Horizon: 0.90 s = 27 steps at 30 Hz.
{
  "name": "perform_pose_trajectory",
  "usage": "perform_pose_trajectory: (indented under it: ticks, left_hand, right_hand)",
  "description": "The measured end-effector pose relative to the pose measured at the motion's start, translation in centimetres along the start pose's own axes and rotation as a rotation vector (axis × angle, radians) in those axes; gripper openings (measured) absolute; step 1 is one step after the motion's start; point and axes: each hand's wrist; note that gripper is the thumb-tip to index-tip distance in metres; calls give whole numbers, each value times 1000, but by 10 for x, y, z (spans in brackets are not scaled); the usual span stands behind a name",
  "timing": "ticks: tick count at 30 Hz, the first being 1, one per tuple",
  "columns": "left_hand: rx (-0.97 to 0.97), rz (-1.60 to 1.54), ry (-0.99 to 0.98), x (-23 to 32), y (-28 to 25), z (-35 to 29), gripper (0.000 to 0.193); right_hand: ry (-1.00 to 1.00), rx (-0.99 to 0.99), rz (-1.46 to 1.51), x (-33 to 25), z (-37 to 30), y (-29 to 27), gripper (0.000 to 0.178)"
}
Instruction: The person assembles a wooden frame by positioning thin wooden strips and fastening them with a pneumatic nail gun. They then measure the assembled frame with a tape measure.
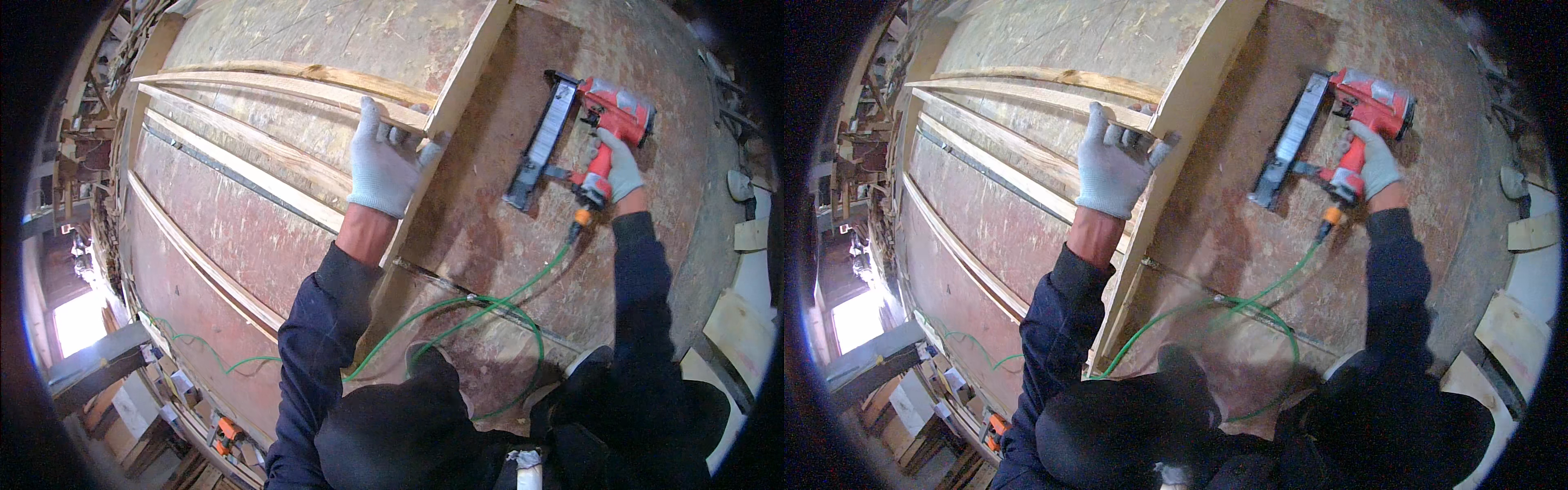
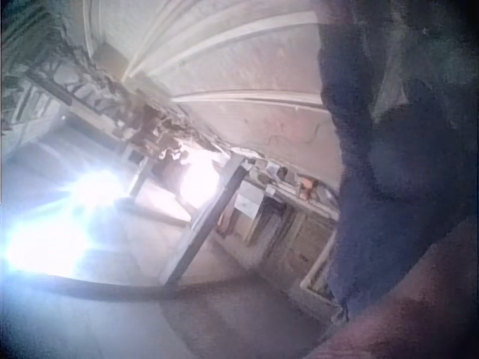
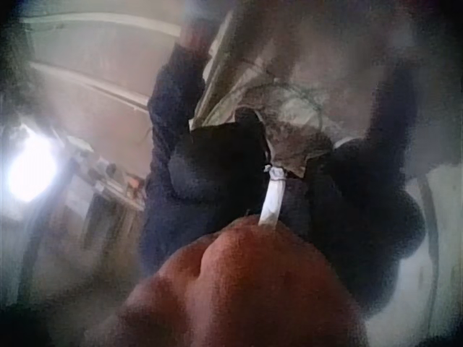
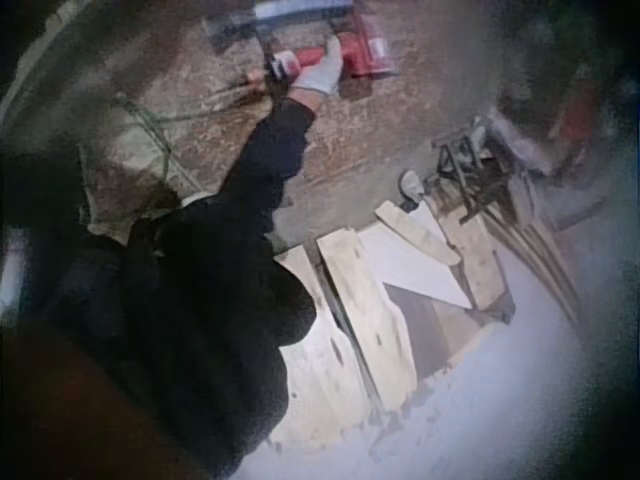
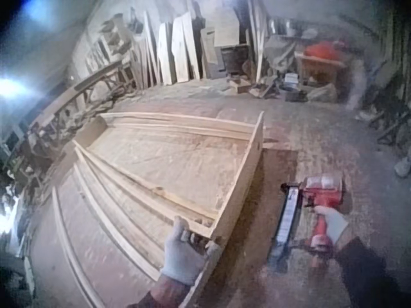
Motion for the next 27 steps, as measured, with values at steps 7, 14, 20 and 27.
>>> perform_pose_trajectory:
  ticks: [7, 14, 20, 27]
  left_hand:
    - [4, 36, 12, -2, -1, 0, 67]
    - [35, 39, 37, -5, -1, 3, 68]
    - [7, 32, 34, -4, -1, 3, 65]
    - [29, 68, 50, -6, 2, 4, 64]
  right_hand:
    - [80, -379, 433, 108, -124, 58, 34]
    - [206, -585, 582, 144, -171, 107, 39]
    - [152, -718, 500, 130, -186, 121, 39]
    - [185, -720, 416, 127, -195, 124, 35]
Point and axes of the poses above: each hand's wrist, its own z-axis towards the middle knuckle, its own y-axis out of the palm, x = y × z, and after that the axes turned 2 degrees about y, right-handed
